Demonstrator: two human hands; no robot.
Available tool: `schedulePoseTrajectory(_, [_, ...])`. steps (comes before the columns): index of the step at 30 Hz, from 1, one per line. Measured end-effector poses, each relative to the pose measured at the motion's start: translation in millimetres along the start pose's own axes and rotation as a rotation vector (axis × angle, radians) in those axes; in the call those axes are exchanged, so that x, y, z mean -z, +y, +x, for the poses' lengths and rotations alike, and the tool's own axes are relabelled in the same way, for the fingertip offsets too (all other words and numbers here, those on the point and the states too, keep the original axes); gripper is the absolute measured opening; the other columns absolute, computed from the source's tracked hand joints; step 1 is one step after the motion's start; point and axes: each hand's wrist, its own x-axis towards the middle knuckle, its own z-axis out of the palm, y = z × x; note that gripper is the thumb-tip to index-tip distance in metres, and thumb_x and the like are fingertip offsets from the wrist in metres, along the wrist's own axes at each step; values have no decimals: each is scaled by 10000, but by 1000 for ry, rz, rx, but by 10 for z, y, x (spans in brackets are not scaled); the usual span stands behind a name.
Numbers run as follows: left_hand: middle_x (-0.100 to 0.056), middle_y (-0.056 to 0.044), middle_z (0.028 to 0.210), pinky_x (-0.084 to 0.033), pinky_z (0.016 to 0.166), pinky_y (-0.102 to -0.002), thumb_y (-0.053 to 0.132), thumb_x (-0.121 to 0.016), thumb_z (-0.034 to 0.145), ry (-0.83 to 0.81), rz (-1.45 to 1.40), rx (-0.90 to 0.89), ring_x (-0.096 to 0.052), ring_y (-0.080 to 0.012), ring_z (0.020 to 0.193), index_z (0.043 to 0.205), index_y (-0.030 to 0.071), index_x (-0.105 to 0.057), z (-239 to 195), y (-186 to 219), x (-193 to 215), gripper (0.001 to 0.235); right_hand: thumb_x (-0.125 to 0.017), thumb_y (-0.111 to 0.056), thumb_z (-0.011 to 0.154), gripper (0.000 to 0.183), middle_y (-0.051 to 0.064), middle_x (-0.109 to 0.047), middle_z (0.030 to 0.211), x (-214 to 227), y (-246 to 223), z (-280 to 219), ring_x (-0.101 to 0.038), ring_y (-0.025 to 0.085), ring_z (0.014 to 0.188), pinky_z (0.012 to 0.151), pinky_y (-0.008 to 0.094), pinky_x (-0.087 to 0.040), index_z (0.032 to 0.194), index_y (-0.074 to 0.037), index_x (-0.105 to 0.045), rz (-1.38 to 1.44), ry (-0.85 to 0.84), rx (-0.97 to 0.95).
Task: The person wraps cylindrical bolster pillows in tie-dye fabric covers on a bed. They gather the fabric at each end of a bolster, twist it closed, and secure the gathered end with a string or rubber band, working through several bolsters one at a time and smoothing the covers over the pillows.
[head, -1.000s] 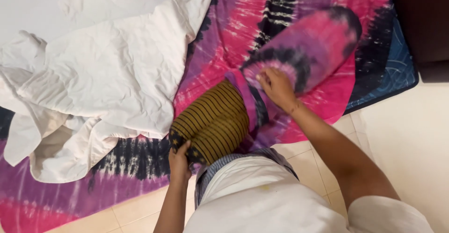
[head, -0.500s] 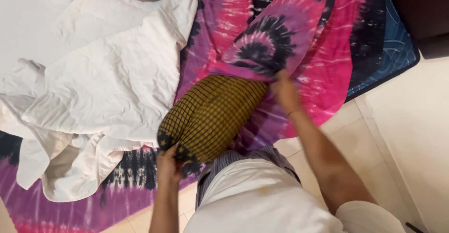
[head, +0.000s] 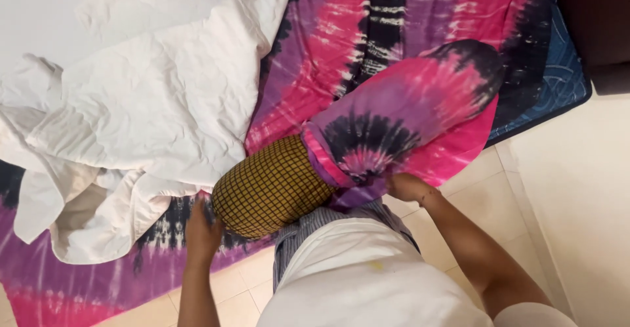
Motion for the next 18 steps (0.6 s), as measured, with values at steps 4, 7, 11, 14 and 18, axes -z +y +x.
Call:
schedulePoseTrajectory(4, [-399, -268, 1566, -270, 1191, -529, 586, -871, 666, 75, 49, -215, -363, -401, 1455, 1536, -33, -337, 223, 1432, 77, 1194, -662, -445, 910, 413, 106, -691, 636, 1069, -1327, 171, -707, 313, 624, 661, 429, -547, 765, -68, -747, 61, -108, 24])
schedulePoseTrajectory(7, [-278, -234, 1614, -103, 1155, -631, 681, -937, 499, -304, 407, -292, -273, -376, 1528, 1564, 1, -224, 424, 2021, -255, 1451, -728, -564, 869, 535, 163, -714, 896, 1463, -2298, 285, -701, 342, 800, 707, 446, -549, 958, -37, -705, -20, 364, 69])
schedulePoseTrajectory(11, [-441, -162, 1515, -216, 1199, -553, 633, -894, 642, -421, 599, -145, -374, -304, 1432, 1506, 13, -349, 310, 1839, -778, 1195, -782, -577, 739, 703, 203, -686, 1039, 1260, -2830, 462, -696, 374, 877, 653, 463, -557, 1143, -28, -611, -161, 645, 119])
schedulePoseTrajectory(14, [-592, -109, 1349, -363, 1093, -534, 502, -872, 701, -289, 592, -295, -497, -290, 1312, 1327, 61, -548, 166, 1643, -957, 832, -758, -479, 726, 784, 210, -661, 1025, 974, -2711, 512, -695, 348, 828, 600, 463, -555, 1331, -37, -527, -306, 619, 88])
schedulePoseTrajectory(18, [-701, -96, 1041, -482, 927, -452, 262, -849, 697, -253, 401, -548, -608, -311, 1060, 1077, 82, -691, -5, 1466, -983, 449, -588, -182, 906, 439, 139, -703, 1005, 1057, -1909, 533, -718, 304, 822, 647, 435, -564, 1341, -128, -574, -380, 558, 198])
